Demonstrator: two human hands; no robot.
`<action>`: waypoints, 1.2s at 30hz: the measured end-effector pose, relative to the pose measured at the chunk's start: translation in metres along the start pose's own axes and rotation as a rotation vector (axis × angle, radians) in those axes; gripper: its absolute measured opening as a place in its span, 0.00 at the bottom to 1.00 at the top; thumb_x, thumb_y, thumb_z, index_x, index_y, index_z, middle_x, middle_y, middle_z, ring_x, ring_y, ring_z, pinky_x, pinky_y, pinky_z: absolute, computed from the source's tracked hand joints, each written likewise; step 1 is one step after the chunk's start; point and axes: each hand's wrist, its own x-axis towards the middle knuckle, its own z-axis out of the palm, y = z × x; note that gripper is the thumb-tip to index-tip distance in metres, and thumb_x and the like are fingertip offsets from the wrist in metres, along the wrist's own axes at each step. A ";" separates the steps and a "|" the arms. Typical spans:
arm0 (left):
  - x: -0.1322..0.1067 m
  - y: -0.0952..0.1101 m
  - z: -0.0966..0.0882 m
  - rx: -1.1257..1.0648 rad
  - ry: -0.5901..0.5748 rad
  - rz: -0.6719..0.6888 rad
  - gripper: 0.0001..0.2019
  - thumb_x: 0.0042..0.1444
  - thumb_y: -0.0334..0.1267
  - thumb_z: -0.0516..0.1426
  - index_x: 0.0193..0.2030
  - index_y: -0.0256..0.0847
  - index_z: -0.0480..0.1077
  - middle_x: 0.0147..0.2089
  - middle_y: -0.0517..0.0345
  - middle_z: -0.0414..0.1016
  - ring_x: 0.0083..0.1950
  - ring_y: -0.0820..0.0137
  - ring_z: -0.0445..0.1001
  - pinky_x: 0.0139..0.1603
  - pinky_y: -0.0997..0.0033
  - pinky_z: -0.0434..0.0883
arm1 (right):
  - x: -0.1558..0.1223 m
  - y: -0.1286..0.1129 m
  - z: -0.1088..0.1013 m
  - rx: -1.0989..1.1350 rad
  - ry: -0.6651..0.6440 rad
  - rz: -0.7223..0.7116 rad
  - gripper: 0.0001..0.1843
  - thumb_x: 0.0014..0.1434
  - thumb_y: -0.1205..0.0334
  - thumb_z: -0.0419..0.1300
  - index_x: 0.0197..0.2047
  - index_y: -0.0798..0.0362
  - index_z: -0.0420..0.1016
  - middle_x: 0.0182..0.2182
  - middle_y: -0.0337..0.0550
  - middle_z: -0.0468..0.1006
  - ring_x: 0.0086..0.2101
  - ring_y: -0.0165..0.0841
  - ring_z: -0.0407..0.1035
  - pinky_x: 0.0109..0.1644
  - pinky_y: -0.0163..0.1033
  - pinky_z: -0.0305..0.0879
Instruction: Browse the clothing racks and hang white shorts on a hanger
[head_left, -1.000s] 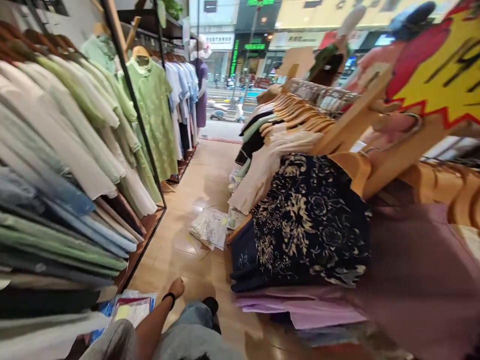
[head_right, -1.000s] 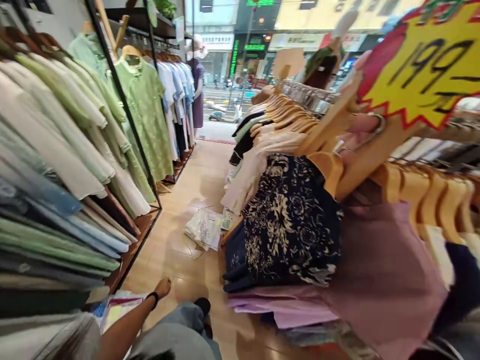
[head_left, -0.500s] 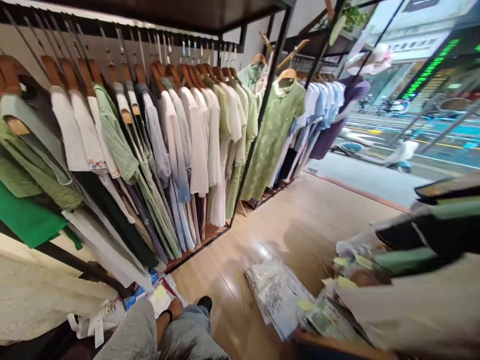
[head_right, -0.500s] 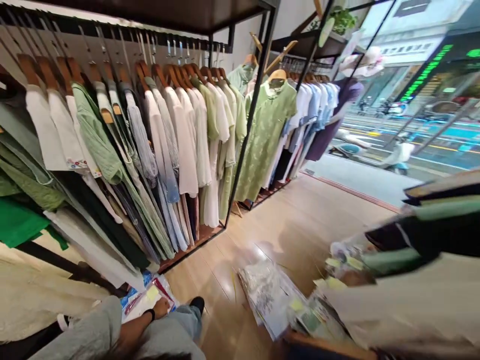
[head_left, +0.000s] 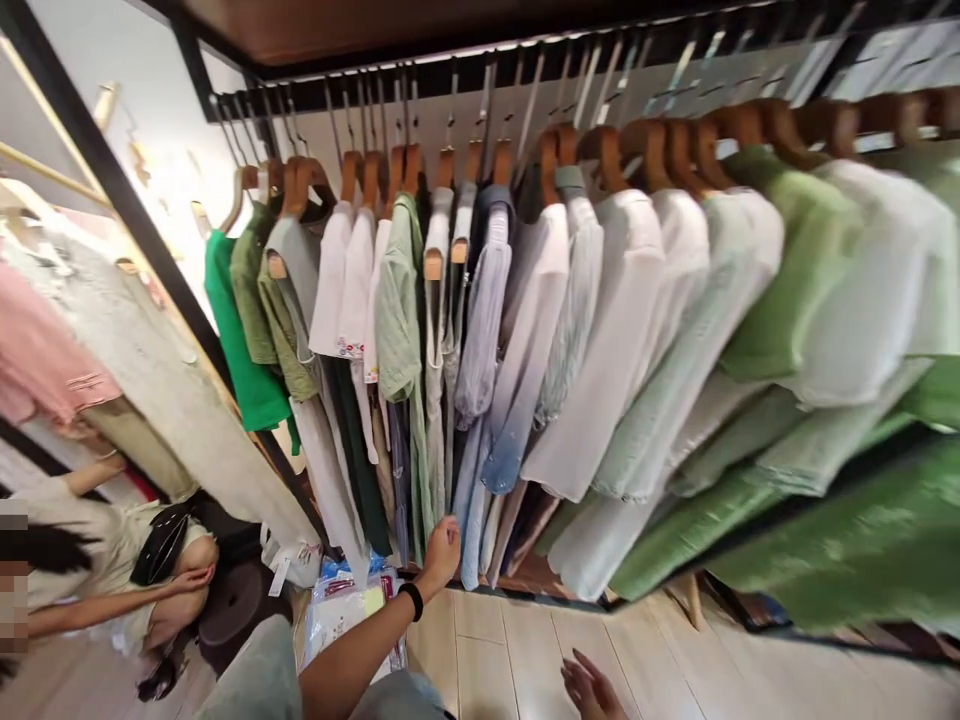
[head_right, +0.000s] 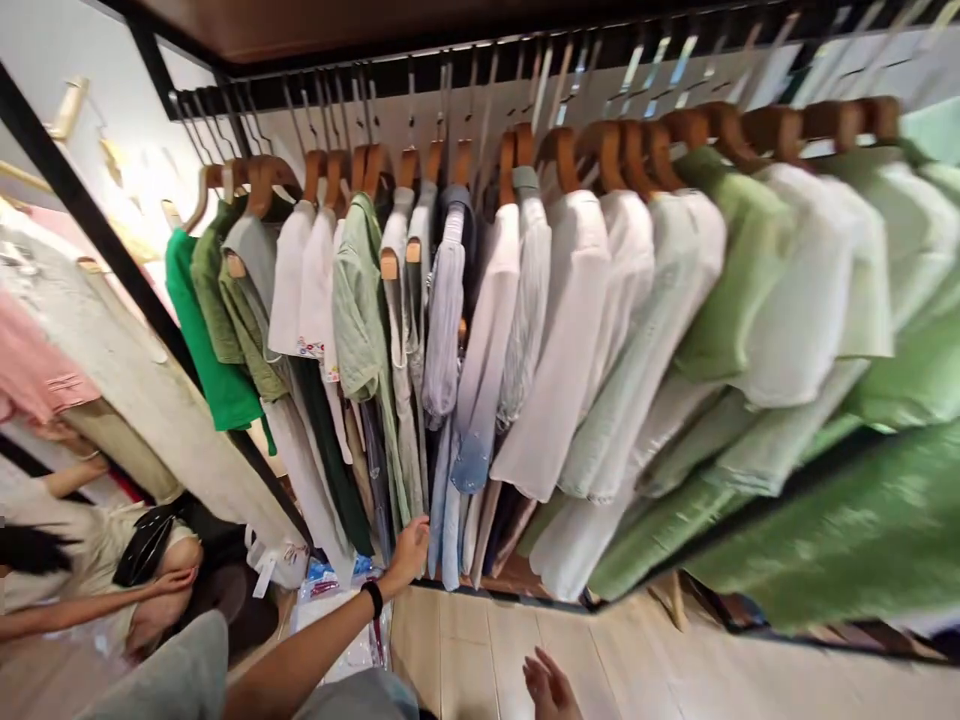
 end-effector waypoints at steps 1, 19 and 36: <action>0.007 0.007 -0.004 -0.045 0.059 0.023 0.18 0.60 0.29 0.49 0.52 0.47 0.73 0.48 0.60 0.81 0.49 0.68 0.79 0.53 0.70 0.74 | 0.014 -0.022 0.010 -0.044 -0.039 -0.061 0.39 0.27 0.35 0.66 0.39 0.53 0.73 0.31 0.49 0.81 0.41 0.50 0.78 0.46 0.48 0.76; 0.083 0.232 -0.110 0.064 0.536 0.314 0.14 0.60 0.39 0.58 0.51 0.35 0.70 0.49 0.42 0.78 0.52 0.56 0.76 0.54 0.59 0.71 | 0.010 -0.284 0.169 -0.226 -0.315 -1.110 0.39 0.60 0.34 0.49 0.59 0.59 0.70 0.49 0.58 0.68 0.48 0.44 0.66 0.52 0.52 0.67; 0.079 0.163 -0.139 -0.091 0.548 0.389 0.11 0.60 0.42 0.58 0.41 0.34 0.72 0.37 0.57 0.76 0.38 0.71 0.71 0.44 0.74 0.68 | 0.068 -0.298 0.178 -0.639 -0.098 -0.923 0.26 0.58 0.56 0.49 0.47 0.70 0.73 0.40 0.70 0.77 0.42 0.52 0.71 0.47 0.50 0.64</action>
